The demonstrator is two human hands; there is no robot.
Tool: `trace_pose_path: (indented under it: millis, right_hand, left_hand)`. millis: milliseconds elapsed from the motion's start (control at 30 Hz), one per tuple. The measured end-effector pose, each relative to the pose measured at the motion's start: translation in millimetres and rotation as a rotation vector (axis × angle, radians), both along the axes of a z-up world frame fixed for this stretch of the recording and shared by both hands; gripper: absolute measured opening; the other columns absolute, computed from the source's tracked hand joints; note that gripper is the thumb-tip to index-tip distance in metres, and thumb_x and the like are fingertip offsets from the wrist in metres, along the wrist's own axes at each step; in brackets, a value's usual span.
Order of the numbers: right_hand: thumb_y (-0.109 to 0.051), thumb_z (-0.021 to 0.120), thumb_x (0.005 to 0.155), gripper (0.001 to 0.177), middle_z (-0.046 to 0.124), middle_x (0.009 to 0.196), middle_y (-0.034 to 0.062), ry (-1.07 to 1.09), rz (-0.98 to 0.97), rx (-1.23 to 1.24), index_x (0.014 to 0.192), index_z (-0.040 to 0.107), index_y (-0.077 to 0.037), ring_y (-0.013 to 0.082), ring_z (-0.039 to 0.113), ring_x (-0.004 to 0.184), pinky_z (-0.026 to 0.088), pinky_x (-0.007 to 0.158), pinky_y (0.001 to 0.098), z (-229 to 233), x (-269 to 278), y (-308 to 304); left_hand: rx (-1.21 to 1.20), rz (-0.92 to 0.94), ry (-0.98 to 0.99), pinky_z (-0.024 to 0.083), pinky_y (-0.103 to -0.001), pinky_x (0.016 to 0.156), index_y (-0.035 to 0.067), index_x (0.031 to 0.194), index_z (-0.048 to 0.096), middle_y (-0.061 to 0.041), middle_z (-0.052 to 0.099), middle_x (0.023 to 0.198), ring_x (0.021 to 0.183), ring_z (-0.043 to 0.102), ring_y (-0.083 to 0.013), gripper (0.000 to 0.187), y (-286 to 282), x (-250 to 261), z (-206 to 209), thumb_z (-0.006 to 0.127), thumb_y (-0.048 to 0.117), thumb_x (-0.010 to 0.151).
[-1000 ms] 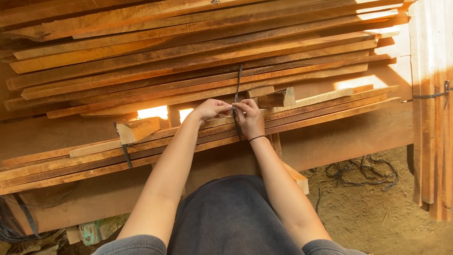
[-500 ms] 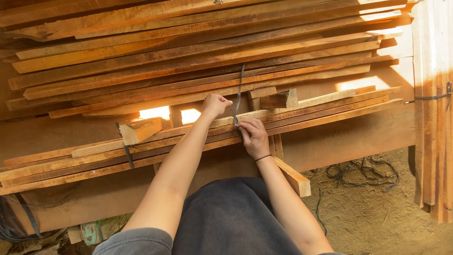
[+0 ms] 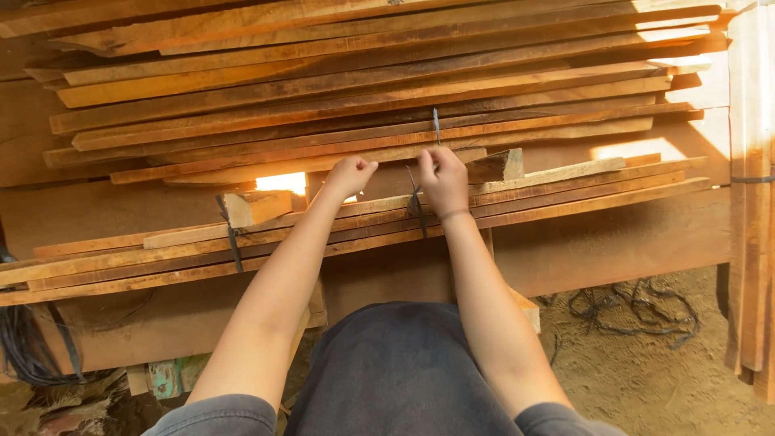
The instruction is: Bundling multiple thin strips of wood and securing them together using plastic ties.
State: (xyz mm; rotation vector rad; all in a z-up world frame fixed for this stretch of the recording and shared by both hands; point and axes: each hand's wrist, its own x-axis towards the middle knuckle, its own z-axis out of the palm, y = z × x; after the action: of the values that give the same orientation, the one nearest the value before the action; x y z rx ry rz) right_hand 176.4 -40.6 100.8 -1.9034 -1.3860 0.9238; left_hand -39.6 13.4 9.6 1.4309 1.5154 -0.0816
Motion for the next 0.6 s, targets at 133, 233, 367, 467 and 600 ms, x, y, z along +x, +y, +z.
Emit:
trace_pose_path:
  millis: [133, 233, 367, 467, 600]
  right_hand:
    - [-0.042, 0.051, 0.110, 0.040, 0.076, 0.108, 0.0120, -0.155, 0.266, -0.417, 0.118, 0.074, -0.010, 0.0268, 0.071, 0.110, 0.053, 0.102, 0.0430, 43.5, -17.7, 33.3]
    - [-0.076, 0.026, 0.099, 0.099, 0.062, 0.141, 0.0282, -0.358, 0.576, -0.890, 0.133, 0.065, 0.008, 0.0383, 0.053, 0.140, 0.038, 0.120, 0.0521, 75.7, -22.0, 41.7]
    - [-0.081, 0.009, 0.092, 0.108, 0.053, 0.154, 0.0216, -0.404, 0.660, -1.014, 0.144, 0.058, 0.001, 0.0330, 0.045, 0.148, 0.031, 0.124, 0.0478, 71.0, -25.5, 20.5]
    - [-0.083, 0.007, 0.091, 0.108, 0.055, 0.152, 0.0185, -0.475, 0.603, -0.940, 0.143, 0.059, -0.003, 0.0311, 0.046, 0.147, 0.034, 0.122, 0.0493, 63.4, -24.1, 9.3]
    - [-0.084, 0.021, 0.091, 0.087, 0.072, 0.129, 0.0096, -0.552, 0.476, -0.713, 0.117, 0.076, -0.022, 0.0312, 0.059, 0.133, 0.045, 0.113, 0.0451, 33.6, -12.0, -29.0]
  left_hand:
    - [-0.114, -0.232, 0.108, 0.044, -0.047, 0.114, 0.012, 0.119, 0.076, -0.016, 0.070, 0.132, 0.134, 0.059, -0.0328, 0.063, -7.6, -13.3, 53.1, 0.038, 0.059, 0.102]
    - [-0.347, -0.369, 0.169, 0.027, -0.048, 0.128, -0.002, 0.142, 0.059, -0.022, 0.051, 0.154, 0.150, 0.041, -0.0329, 0.087, -8.8, -17.2, 102.3, 0.010, 0.058, 0.102]
    - [-0.417, -0.378, 0.185, 0.021, -0.048, 0.130, -0.003, 0.150, 0.049, -0.020, 0.043, 0.161, 0.153, 0.035, -0.0327, 0.081, -27.2, -8.1, 145.3, 0.011, 0.047, 0.100]
    - [-0.347, -0.355, 0.244, 0.025, -0.051, 0.127, 0.000, 0.151, 0.049, -0.018, 0.046, 0.159, 0.151, 0.039, -0.0316, 0.079, -35.3, -7.9, 133.0, 0.015, 0.046, 0.097]
    - [-0.205, -0.292, 0.346, 0.030, -0.055, 0.118, 0.013, 0.147, 0.055, -0.009, 0.059, 0.149, 0.143, 0.049, -0.0292, 0.071, -64.2, -13.0, 83.3, 0.019, 0.047, 0.096]
